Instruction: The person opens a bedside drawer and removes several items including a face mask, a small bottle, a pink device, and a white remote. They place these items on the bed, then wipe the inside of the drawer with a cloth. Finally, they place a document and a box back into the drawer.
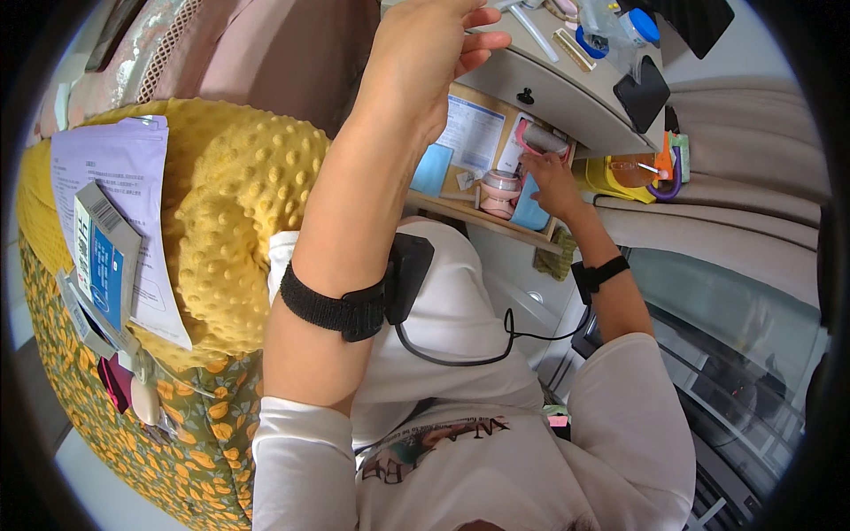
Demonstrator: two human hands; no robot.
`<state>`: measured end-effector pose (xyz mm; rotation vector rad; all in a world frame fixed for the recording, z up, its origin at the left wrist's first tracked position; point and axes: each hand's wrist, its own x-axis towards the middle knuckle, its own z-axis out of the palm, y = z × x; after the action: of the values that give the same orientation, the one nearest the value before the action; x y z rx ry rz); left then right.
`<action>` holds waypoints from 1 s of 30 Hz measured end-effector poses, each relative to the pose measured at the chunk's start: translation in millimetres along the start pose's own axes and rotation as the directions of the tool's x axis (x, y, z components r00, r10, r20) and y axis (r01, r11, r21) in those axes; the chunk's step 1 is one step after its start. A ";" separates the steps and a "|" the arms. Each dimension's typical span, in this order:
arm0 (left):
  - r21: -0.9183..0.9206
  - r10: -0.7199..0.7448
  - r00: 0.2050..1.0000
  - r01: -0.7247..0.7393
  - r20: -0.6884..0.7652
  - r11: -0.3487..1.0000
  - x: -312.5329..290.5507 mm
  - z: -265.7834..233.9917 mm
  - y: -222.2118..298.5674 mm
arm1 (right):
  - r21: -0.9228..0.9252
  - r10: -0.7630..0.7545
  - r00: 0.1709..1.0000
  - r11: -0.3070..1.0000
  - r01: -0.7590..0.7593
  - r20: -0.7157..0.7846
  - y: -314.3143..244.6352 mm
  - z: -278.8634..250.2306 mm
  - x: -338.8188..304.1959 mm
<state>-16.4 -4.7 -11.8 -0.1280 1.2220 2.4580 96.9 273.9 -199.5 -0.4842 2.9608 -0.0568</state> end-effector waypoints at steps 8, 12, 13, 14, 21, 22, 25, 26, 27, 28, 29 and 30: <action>-0.006 0.004 0.999 -0.004 -0.044 1.000 3.2 2.3 0.3 | -0.275 -0.032 0.986 0.958 0.077 0.165 6.2 -3.2 -5.7; -0.025 0.011 1.000 -0.012 -0.014 1.000 4.1 2.9 0.1 | -0.037 0.047 0.958 0.999 -0.038 0.284 5.5 -45.3 -5.7; -0.014 0.012 1.000 -0.012 -0.015 1.000 4.2 2.8 0.2 | 0.042 0.086 0.950 0.994 -0.103 0.301 6.6 -56.4 -4.2; -0.004 0.012 1.000 -0.012 -0.015 1.000 4.5 3.2 0.3 | 0.124 0.122 0.942 0.978 -0.167 0.312 7.3 -66.2 -2.7; 0.026 -0.002 0.999 0.003 -0.038 1.000 3.9 7.1 -1.1 | 0.850 0.035 0.957 0.452 -0.272 0.288 -20.6 -27.2 60.7; 0.025 -0.004 0.999 0.005 -0.042 1.000 3.7 7.5 -1.2 | 0.865 0.020 0.939 0.382 -0.325 0.343 -32.6 -5.1 71.1; 0.035 -0.007 0.999 0.009 -0.051 0.999 2.8 6.9 -0.2 | 0.775 0.306 0.915 0.498 -0.389 0.262 -74.0 64.8 92.1; 0.044 -0.007 0.999 0.009 -0.051 0.999 2.6 6.4 0.2 | 0.719 0.312 0.916 0.574 -0.392 0.251 -79.0 81.4 104.3; 0.052 -0.007 0.999 0.010 -0.049 0.999 2.6 6.0 0.4 | 0.725 0.217 0.962 0.635 -0.268 0.166 -79.6 92.9 113.5; 0.045 -0.001 0.999 0.003 -0.045 0.999 2.5 4.9 1.1 | 0.686 0.157 0.976 0.694 -0.217 0.150 -81.8 101.6 121.2; 0.036 0.004 0.999 -0.003 -0.042 0.999 2.1 3.2 2.3 | 0.603 0.148 0.969 0.761 -0.240 0.199 -84.7 107.3 125.4; 0.027 0.010 0.999 -0.009 -0.040 1.000 2.1 2.2 3.0 | 0.597 0.184 0.953 0.746 -0.296 0.242 -87.1 109.8 127.1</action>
<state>-19.2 -3.9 -8.7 -0.1652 1.2749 2.4572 20.8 149.1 -319.8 -0.0031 2.5784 -0.8989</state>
